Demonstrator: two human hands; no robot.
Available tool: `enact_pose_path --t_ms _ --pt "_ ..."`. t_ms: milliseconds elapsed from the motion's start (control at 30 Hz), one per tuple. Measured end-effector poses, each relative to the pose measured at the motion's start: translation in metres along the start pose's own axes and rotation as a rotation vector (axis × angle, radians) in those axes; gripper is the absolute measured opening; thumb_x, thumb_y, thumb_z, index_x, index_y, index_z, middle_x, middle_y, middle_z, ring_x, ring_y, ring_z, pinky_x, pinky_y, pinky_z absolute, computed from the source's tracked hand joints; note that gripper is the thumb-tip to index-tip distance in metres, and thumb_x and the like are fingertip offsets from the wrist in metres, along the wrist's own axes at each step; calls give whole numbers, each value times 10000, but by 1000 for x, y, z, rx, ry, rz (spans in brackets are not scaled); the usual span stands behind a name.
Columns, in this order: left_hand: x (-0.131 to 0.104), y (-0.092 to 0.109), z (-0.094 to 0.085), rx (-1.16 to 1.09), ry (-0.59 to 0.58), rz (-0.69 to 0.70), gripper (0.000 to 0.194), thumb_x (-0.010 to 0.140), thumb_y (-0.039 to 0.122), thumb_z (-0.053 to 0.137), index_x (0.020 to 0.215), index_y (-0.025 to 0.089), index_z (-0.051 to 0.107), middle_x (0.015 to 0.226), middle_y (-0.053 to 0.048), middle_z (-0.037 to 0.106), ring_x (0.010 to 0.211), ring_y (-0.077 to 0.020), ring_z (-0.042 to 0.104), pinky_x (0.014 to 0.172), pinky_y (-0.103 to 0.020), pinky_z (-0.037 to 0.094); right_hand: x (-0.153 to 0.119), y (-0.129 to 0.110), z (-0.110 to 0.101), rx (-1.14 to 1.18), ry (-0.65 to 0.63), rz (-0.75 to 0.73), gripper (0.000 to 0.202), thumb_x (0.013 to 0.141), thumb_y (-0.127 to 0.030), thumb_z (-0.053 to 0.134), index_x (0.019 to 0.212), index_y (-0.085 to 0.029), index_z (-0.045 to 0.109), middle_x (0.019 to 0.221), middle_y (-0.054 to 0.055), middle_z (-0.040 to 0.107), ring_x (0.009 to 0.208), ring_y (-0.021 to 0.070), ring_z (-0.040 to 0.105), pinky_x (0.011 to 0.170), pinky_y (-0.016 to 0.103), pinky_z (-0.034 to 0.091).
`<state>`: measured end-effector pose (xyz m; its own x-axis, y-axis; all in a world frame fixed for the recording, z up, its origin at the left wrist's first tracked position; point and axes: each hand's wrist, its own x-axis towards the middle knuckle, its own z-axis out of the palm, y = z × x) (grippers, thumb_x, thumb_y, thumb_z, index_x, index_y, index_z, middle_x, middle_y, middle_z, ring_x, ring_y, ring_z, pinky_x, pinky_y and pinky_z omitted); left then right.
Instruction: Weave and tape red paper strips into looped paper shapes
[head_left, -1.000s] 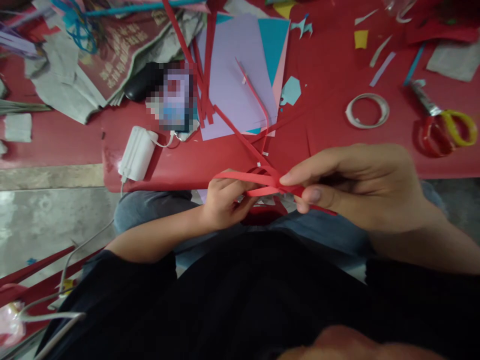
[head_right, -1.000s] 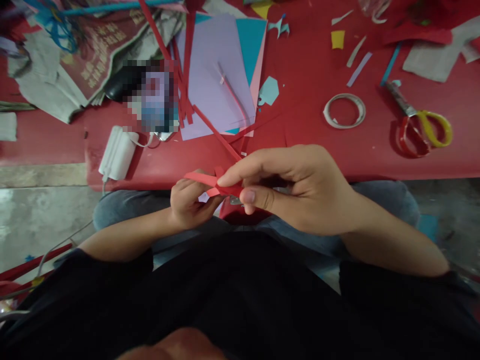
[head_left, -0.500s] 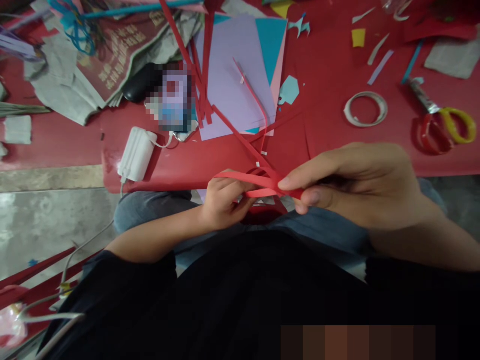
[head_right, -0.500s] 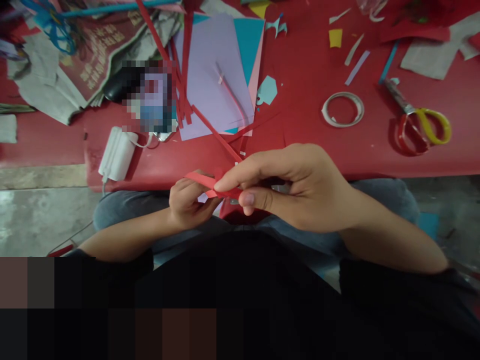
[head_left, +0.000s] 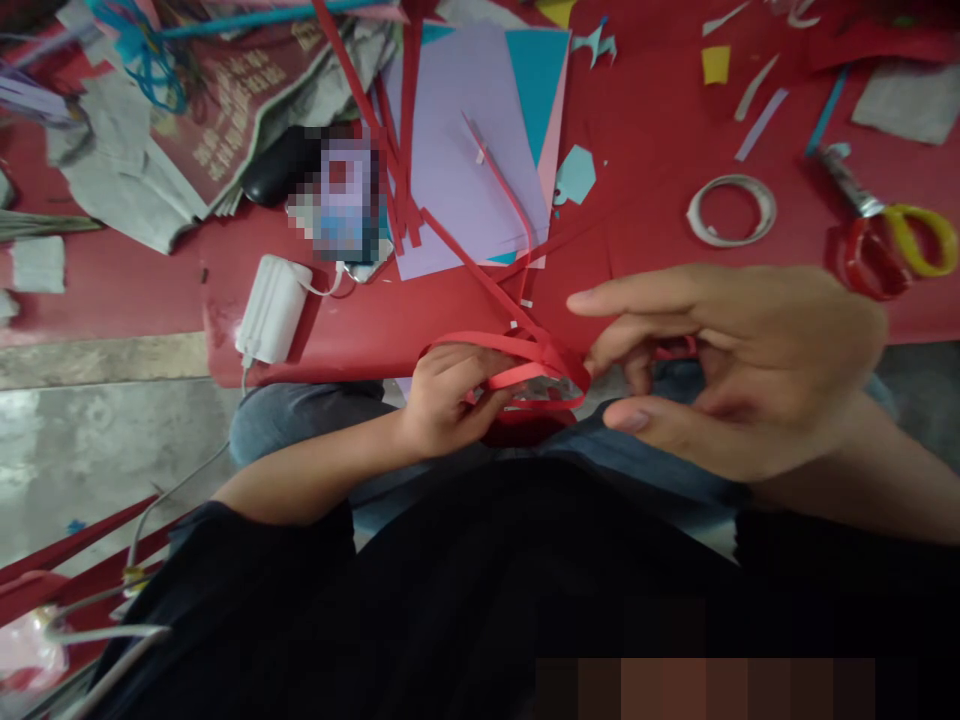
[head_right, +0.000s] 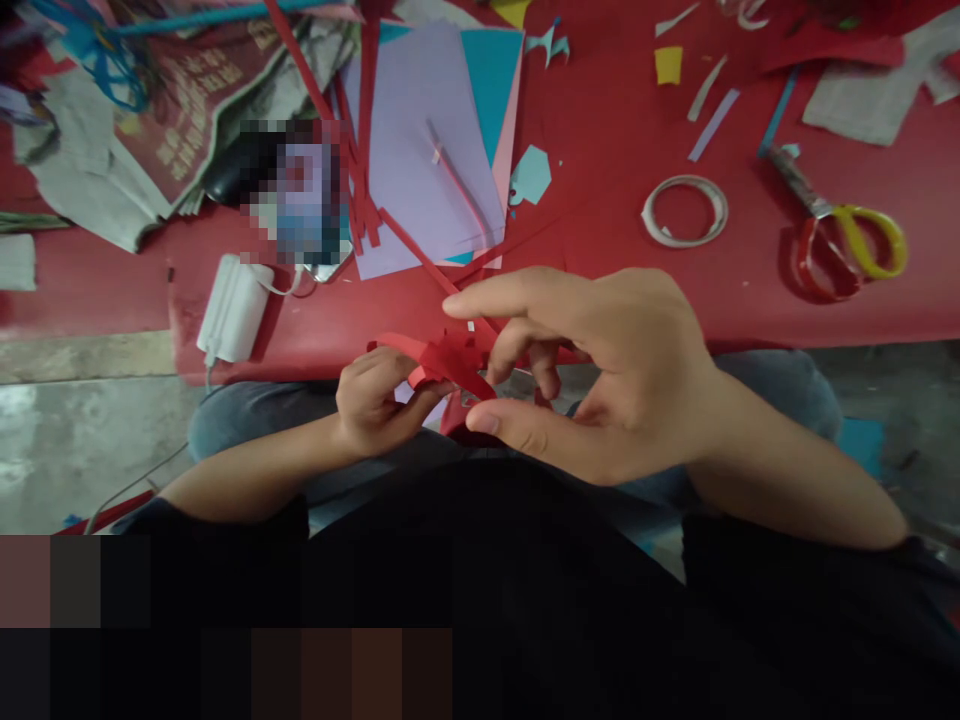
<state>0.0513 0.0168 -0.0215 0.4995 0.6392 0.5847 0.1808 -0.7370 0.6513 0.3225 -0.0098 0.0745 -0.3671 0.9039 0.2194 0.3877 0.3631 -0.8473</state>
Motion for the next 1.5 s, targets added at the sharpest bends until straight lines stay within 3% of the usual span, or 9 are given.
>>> enact_pose_path --t_ms 167,267,367,467,767,1133,1333,1500 --pt "-3 -2 2 19 16 -14 133 976 204 858 1037 190 740 864 -22 833 741 -136 784 710 -249 615 -4 4 10 -459 231 -303 502 945 -453 887 1412 -311 770 982 47 833 756 247 719 678 440 556" --pt "-3 -2 2 26 5 -23 135 974 176 846 1069 189 751 867 -11 833 725 -120 771 732 -238 615 -5 0 15 -495 207 -162 362 985 -446 878 1330 -351 827 980 43 825 796 246 717 677 423 565" --pt "-4 -2 1 24 -3 -33 152 974 172 847 1100 188 762 878 -10 839 736 -118 776 761 -235 625 0 -4 15 -328 169 22 206 1042 -434 822 1232 -365 861 899 35 789 774 235 700 658 410 558" --pt "-4 0 0 38 -13 -39 144 974 187 853 1090 185 769 880 -20 845 736 -128 784 762 -243 632 5 -4 12 -246 137 69 143 1076 -429 771 1156 -358 866 844 27 770 694 206 645 622 404 532" --pt "-5 3 -1 64 7 -26 157 979 219 858 1106 200 768 913 -36 861 780 -153 821 763 -260 640 -2 7 16 -381 211 -136 229 1018 -335 811 1220 -420 881 737 -23 697 584 171 514 552 399 397" --pt "-2 7 -1 70 -6 -11 157 994 232 858 1108 196 755 872 -19 845 743 -135 797 755 -246 629 1 5 15 -318 181 -85 126 1027 -403 801 1117 -397 890 671 -26 646 546 159 503 502 404 312" --pt "-2 6 0 58 -10 -14 140 997 246 860 1056 184 749 834 -18 820 714 -134 771 734 -252 617 3 11 19 -497 258 -341 173 988 -278 829 1077 -412 894 658 -69 674 512 128 475 486 399 259" --pt "-2 2 0 51 -30 -57 126 985 218 863 1015 166 752 828 -24 808 708 -130 753 719 -248 602 6 13 22 -618 197 -268 184 1049 -321 760 1162 -378 894 667 -37 696 546 150 501 517 399 290"
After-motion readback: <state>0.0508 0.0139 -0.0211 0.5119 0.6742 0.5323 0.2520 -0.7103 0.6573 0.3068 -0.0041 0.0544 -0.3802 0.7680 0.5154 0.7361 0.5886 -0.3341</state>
